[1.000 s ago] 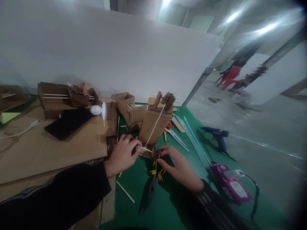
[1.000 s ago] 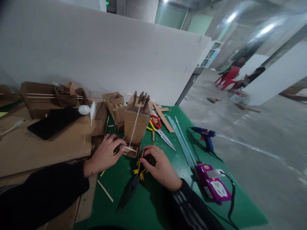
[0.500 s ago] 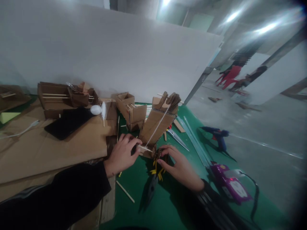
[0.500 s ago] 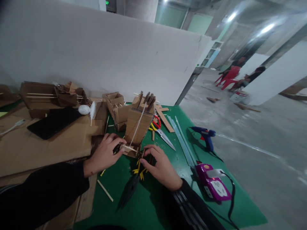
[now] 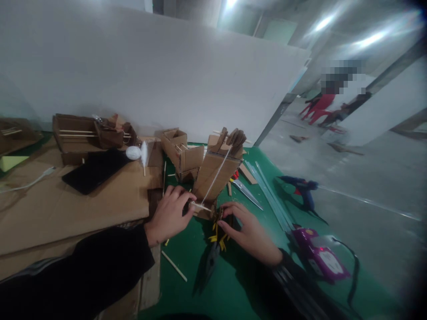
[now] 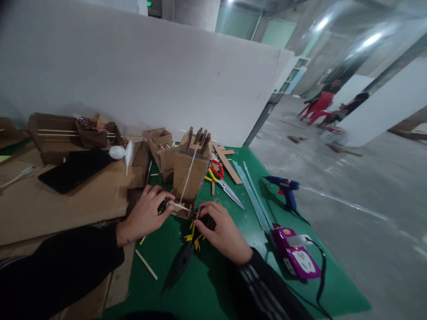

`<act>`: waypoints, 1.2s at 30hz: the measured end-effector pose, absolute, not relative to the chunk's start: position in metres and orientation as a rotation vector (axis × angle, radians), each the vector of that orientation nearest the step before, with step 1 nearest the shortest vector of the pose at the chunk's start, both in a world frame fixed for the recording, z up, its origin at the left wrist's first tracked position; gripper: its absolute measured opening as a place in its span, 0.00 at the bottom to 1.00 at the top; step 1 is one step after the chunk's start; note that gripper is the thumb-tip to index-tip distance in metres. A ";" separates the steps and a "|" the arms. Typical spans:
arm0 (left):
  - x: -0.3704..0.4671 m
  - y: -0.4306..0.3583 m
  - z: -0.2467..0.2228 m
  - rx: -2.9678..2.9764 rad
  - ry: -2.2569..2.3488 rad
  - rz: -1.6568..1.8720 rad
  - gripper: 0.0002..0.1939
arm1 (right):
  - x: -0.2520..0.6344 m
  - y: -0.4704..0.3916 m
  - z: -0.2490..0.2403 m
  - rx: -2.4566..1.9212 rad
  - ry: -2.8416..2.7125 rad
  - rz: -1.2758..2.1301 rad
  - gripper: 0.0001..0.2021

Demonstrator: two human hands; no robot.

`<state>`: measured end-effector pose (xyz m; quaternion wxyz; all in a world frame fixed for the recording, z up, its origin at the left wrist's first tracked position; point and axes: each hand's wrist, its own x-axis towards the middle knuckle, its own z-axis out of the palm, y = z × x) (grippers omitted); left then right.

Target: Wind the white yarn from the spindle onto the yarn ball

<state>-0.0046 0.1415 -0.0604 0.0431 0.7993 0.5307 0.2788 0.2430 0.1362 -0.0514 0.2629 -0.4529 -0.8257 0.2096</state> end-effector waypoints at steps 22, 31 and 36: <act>-0.005 0.142 -0.060 2.433 1.580 0.926 0.07 | 0.241 0.135 -0.047 -1.229 -2.216 0.569 0.05; -0.007 0.142 -0.057 2.458 1.604 0.848 0.08 | 0.241 0.137 -0.049 -1.211 -2.226 0.557 0.04; -0.006 0.143 -0.058 2.473 1.658 0.788 0.12 | 0.242 0.137 -0.049 -1.202 -2.227 0.563 0.04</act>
